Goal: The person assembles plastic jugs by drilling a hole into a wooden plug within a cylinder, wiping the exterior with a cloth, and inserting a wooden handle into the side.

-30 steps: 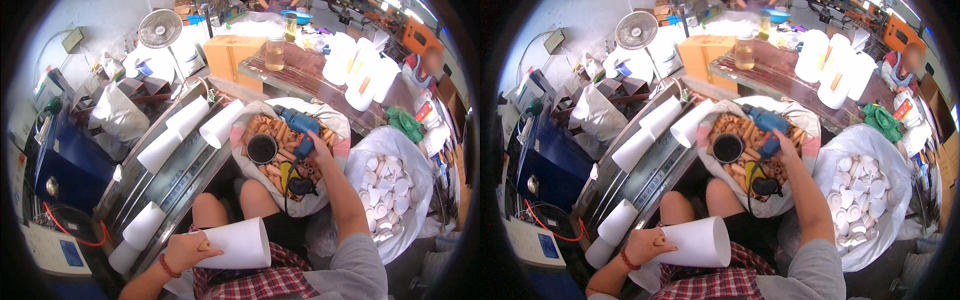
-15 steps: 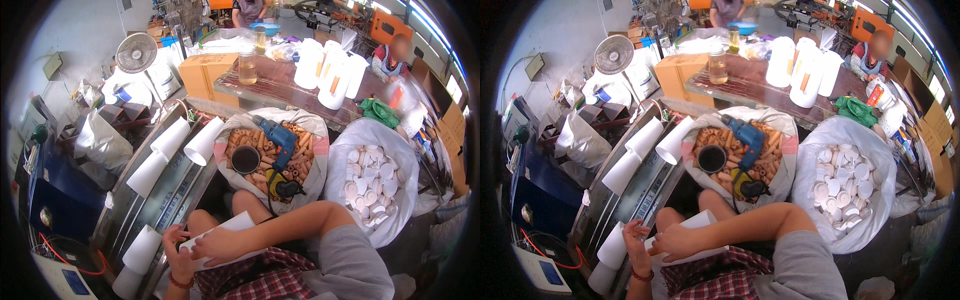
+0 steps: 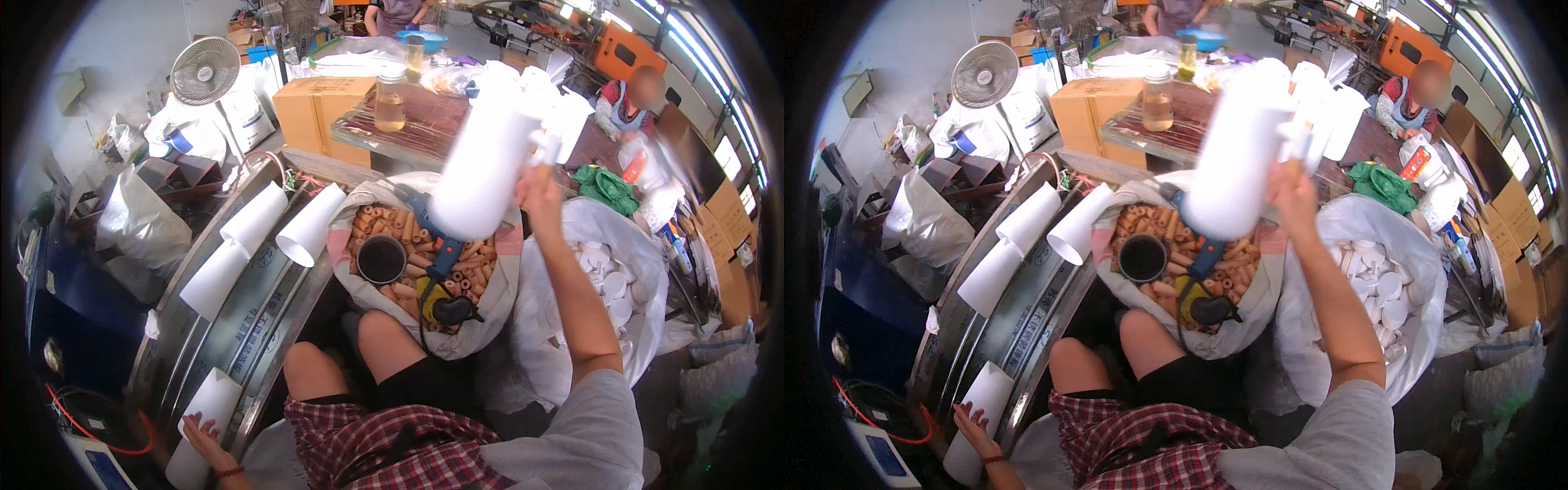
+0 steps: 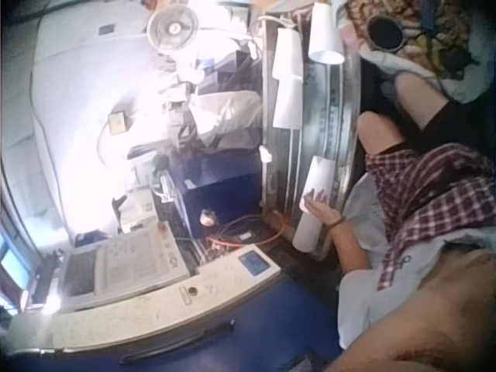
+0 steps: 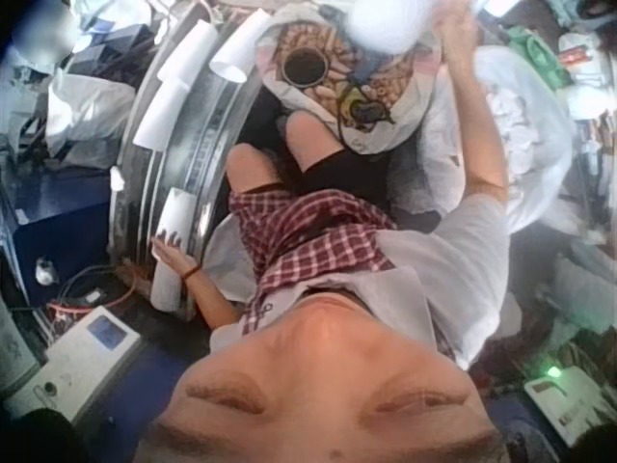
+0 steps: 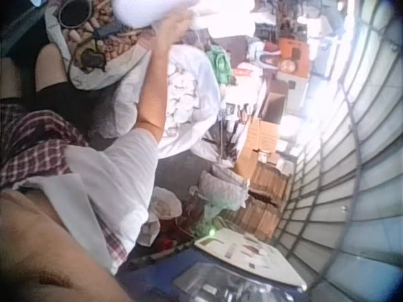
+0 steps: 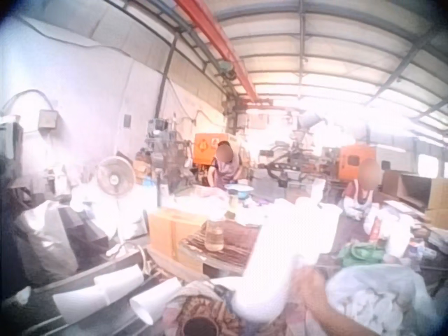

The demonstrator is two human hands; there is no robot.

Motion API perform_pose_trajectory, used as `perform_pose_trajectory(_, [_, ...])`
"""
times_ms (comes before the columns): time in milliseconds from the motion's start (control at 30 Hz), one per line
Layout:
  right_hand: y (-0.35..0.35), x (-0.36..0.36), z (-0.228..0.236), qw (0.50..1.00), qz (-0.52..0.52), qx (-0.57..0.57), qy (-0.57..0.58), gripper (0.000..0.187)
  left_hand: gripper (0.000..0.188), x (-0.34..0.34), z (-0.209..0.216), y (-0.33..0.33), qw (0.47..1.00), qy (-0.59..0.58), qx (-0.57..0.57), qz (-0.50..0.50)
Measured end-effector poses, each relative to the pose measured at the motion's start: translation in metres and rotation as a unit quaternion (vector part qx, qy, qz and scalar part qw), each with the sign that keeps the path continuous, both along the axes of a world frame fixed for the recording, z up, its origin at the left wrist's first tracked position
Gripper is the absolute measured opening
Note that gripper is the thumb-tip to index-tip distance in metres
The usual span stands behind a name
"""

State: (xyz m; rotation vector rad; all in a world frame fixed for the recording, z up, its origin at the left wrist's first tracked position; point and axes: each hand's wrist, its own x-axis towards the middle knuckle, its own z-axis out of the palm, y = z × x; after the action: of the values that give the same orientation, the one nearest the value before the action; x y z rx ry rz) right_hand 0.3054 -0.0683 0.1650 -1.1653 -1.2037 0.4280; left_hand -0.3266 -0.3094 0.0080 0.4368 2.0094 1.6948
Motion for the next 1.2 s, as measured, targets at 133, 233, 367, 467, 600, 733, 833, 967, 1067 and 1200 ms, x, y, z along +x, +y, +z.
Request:
perform_pose_trajectory(133, [0.036, 0.104, -0.002, 0.980, -0.187, 0.025, -0.069, 0.035, 0.054, -0.031, -0.063, -0.008, 0.991, 0.015, -0.127, 0.041])
perform_pose_trajectory(233, [0.063, 0.143, -0.026, 0.971, -0.230, -0.023, -0.060, 0.035, 0.051, -0.107, -0.127, -0.053, 0.981, 0.095, -0.165, 0.038])
perform_pose_trajectory(367, [0.096, 0.151, -0.039, 0.963, -0.244, -0.044, -0.110, 0.033, 0.047, -0.163, -0.172, -0.110, 0.956, 0.173, -0.231, 0.055])
perform_pose_trajectory(467, [0.114, 0.167, -0.044, 0.969, -0.225, -0.037, -0.097, 0.032, 0.047, -0.135, -0.159, -0.101, 0.933, 0.185, -0.295, 0.090])
perform_pose_trajectory(600, [0.140, 0.186, -0.063, 0.980, -0.154, -0.094, -0.083, 0.034, 0.045, -0.125, -0.134, -0.105, 0.940, 0.203, -0.252, 0.111])
perform_pose_trajectory(733, [0.123, 0.173, -0.057, 0.981, -0.114, -0.134, -0.085, 0.038, 0.044, -0.111, -0.108, -0.076, 0.968, 0.224, -0.087, 0.076])
perform_pose_trajectory(833, [0.074, 0.145, -0.021, 0.986, -0.132, -0.087, -0.042, 0.039, 0.042, -0.003, -0.024, 0.011, 0.963, 0.245, -0.105, -0.050])
perform_pose_trajectory(967, [-0.004, 0.051, 0.026, 0.994, -0.039, -0.079, -0.058, 0.046, 0.040, 0.103, 0.034, 0.067, 0.953, 0.152, -0.008, -0.261])
perform_pose_trajectory(1067, [-0.071, -0.034, 0.032, 0.988, 0.102, -0.116, -0.025, 0.046, 0.049, 0.197, 0.039, 0.085, 0.872, 0.034, 0.106, -0.476])
perform_pose_trajectory(1200, [-0.146, -0.107, -0.003, 0.928, 0.302, -0.215, 0.038, 0.025, 0.068, 0.298, 0.038, 0.083, 0.721, -0.370, 0.222, -0.542])
